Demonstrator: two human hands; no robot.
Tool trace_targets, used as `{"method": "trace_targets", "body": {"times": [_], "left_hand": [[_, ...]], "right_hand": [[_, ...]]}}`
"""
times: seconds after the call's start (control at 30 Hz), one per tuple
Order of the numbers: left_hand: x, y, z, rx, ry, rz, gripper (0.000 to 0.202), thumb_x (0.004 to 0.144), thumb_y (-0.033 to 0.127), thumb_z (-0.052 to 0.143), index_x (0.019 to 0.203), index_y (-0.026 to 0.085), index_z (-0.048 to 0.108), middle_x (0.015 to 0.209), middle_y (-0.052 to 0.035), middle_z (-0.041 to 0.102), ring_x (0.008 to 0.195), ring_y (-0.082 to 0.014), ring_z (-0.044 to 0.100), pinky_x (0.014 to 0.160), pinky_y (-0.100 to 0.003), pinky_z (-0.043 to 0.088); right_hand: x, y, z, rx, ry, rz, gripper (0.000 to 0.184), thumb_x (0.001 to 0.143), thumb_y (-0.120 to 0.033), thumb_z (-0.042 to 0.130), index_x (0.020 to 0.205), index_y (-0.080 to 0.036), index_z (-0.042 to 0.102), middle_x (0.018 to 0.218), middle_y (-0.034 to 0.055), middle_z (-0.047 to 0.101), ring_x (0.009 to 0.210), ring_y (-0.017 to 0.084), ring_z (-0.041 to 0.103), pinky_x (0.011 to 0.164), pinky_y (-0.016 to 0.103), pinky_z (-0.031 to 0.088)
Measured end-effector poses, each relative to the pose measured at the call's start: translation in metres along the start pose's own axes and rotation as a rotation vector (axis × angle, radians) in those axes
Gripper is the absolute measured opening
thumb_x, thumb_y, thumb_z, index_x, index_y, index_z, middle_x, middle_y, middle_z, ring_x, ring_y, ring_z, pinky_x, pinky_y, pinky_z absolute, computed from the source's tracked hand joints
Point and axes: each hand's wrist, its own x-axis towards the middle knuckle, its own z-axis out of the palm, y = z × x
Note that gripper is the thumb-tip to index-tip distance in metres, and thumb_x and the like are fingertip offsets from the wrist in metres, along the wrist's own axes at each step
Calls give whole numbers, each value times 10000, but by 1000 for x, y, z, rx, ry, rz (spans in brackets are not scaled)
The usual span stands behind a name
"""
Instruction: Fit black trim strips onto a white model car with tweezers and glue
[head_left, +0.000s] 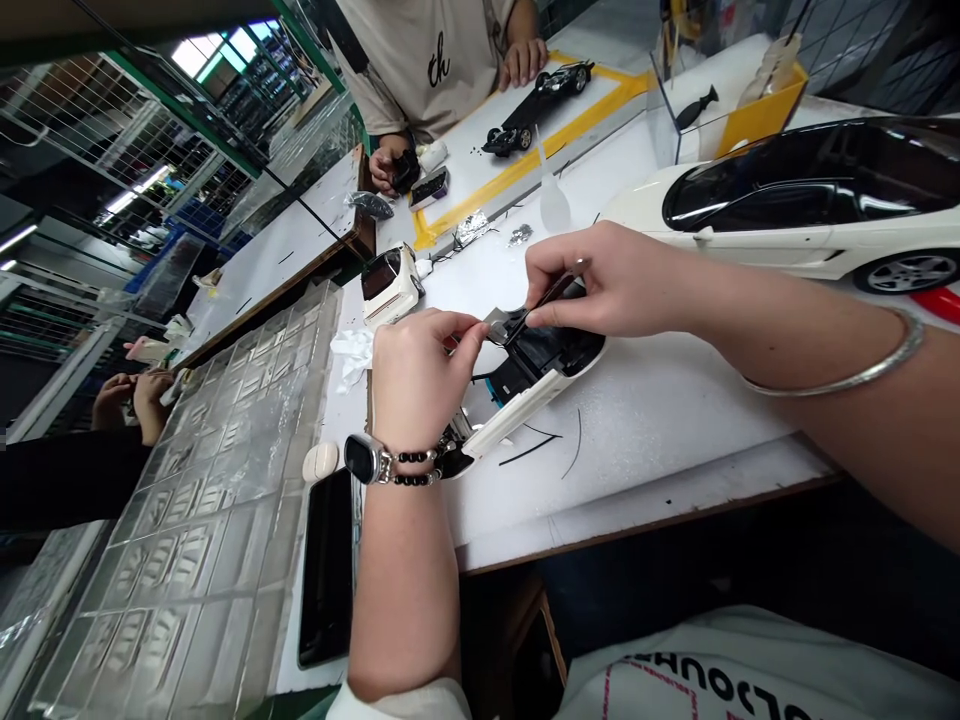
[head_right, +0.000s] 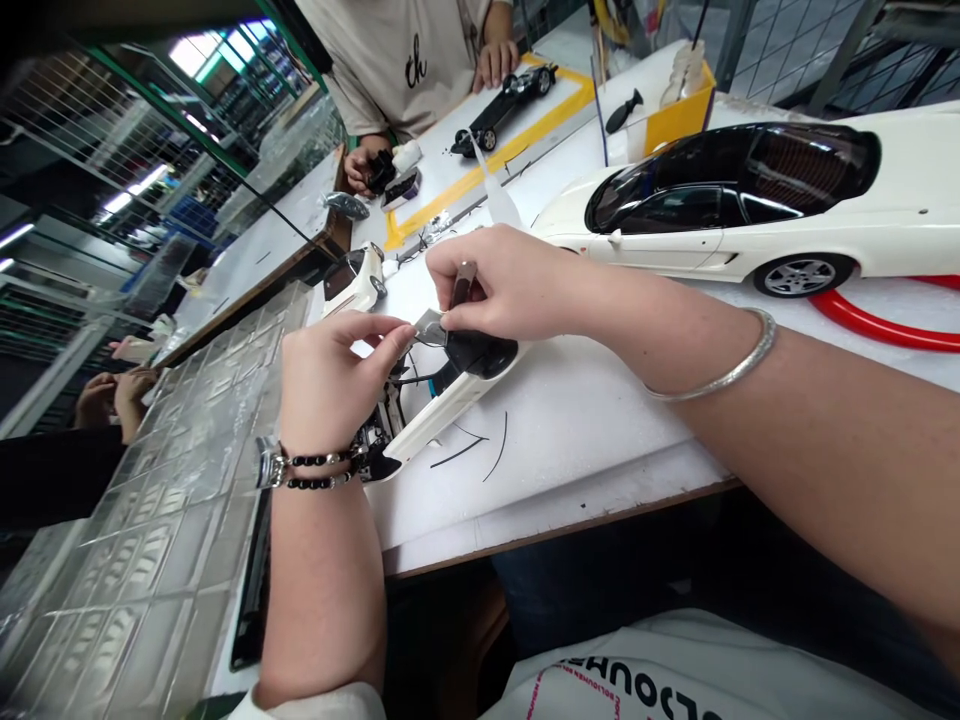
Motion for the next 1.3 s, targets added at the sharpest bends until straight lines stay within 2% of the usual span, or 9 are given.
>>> {"method": "trace_targets", "body": {"times": [0.7, 0.87, 0.97, 1.1, 1.2, 1.23, 1.3], "left_hand": [[0, 1, 0, -9, -11, 7, 164, 819, 334, 592, 777, 243, 721, 726, 8, 708, 653, -158, 621, 690, -295, 442], [0, 1, 0, 0, -14, 0, 161, 813, 332, 604, 778, 229, 722, 734, -3, 714, 670, -164, 629, 663, -293, 421], [0, 3, -1, -26, -50, -22, 151, 818, 323, 610, 781, 224, 718, 751, -10, 716, 688, -165, 626, 656, -291, 411], [-1, 6, -3, -50, -97, -29, 158, 844, 301, 589, 779, 216, 705, 791, -10, 718, 739, -163, 622, 703, -306, 399], [-2, 6, -3, -24, -113, -28, 181, 868, 308, 560, 779, 226, 695, 794, 5, 712, 745, -158, 612, 726, -331, 357], [-3, 6, -3, -21, -118, -29, 194, 876, 314, 548, 781, 227, 692, 790, 6, 710, 737, -157, 608, 722, -335, 344], [-4, 5, -2, -30, -133, -22, 221, 890, 321, 524, 782, 222, 690, 782, 1, 707, 726, -155, 603, 710, -338, 328]], "right_hand": [[-1, 2, 2, -17, -8, 12, 82, 742, -213, 644, 715, -179, 574, 743, 3, 613, 695, 130, 535, 607, 253, 399], [-3, -4, -9, -37, 53, -34, 98, 733, -219, 647, 711, -189, 556, 759, 18, 606, 723, 153, 548, 613, 271, 402], [-9, -16, -25, -164, 145, -62, 85, 774, -224, 606, 742, -199, 531, 799, 34, 596, 733, 158, 538, 649, 295, 401], [-29, -33, -37, -616, 243, -95, 49, 842, -255, 512, 831, -211, 529, 755, 66, 576, 745, 225, 524, 738, 399, 390], [-56, -30, -35, -895, 135, -125, 147, 835, -244, 471, 923, -238, 589, 783, 99, 620, 810, 317, 554, 757, 495, 362], [-66, -26, -33, -930, 84, -116, 223, 809, -191, 471, 979, -251, 602, 858, 105, 643, 860, 333, 568, 779, 512, 363], [-86, -14, -31, -927, 24, -188, 383, 733, -140, 451, 1036, -301, 623, 966, 108, 654, 888, 346, 585, 773, 532, 370]]}}
